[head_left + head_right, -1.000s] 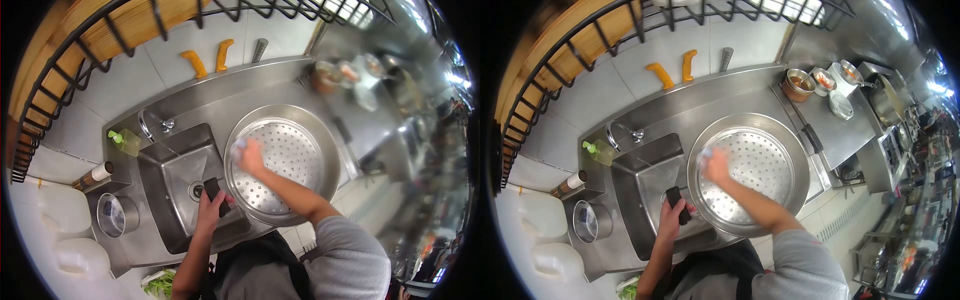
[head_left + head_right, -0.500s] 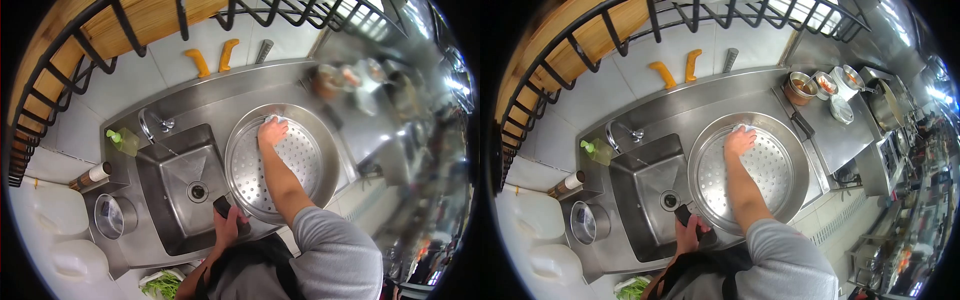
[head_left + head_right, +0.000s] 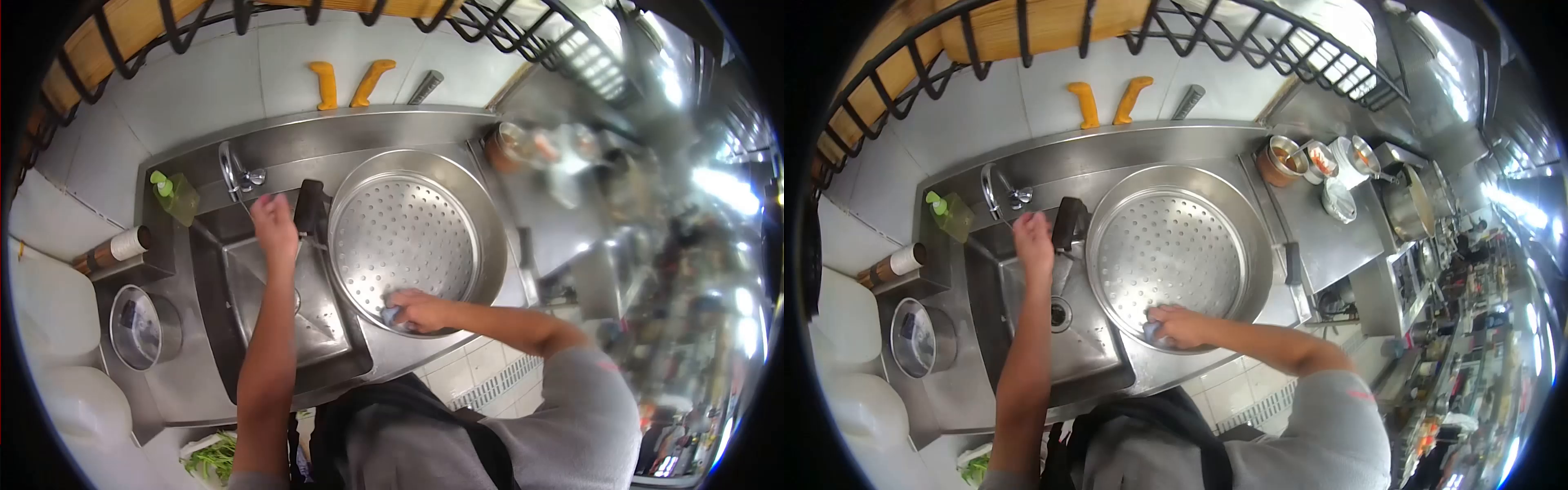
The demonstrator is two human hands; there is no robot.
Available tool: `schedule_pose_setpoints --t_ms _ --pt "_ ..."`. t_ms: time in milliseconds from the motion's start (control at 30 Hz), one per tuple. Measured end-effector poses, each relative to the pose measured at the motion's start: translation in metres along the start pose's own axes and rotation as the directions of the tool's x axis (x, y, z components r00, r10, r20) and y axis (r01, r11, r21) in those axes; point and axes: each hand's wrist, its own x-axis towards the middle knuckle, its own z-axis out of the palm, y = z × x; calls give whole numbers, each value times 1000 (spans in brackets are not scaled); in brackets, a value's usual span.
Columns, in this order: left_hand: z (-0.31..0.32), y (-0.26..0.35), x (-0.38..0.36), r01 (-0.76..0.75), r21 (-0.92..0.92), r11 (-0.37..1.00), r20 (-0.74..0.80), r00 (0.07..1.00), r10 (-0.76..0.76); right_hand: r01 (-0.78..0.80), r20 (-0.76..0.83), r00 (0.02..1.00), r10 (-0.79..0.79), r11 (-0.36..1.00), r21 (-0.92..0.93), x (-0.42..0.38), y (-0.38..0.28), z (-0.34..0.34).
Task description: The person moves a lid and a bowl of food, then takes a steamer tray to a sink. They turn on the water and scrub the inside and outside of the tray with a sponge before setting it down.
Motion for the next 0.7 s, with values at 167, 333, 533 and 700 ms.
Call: schedule_pose_setpoints --t_ms 167,333,533,700 --pt "15 -6 -196 242 72 968 74 966 -247 -31 -308 947 88 983 183 48 -11 22" --pt "20 -5 -176 6 131 991 224 974 -36 -73 -303 945 119 984 161 84 -10 15" --pt "10 -10 -22 -307 200 930 326 916 232 54 -138 990 -25 977 204 24 16 -15" --pt "28 -4 -147 98 59 993 164 981 -106 6 -212 976 52 964 267 38 2 7"
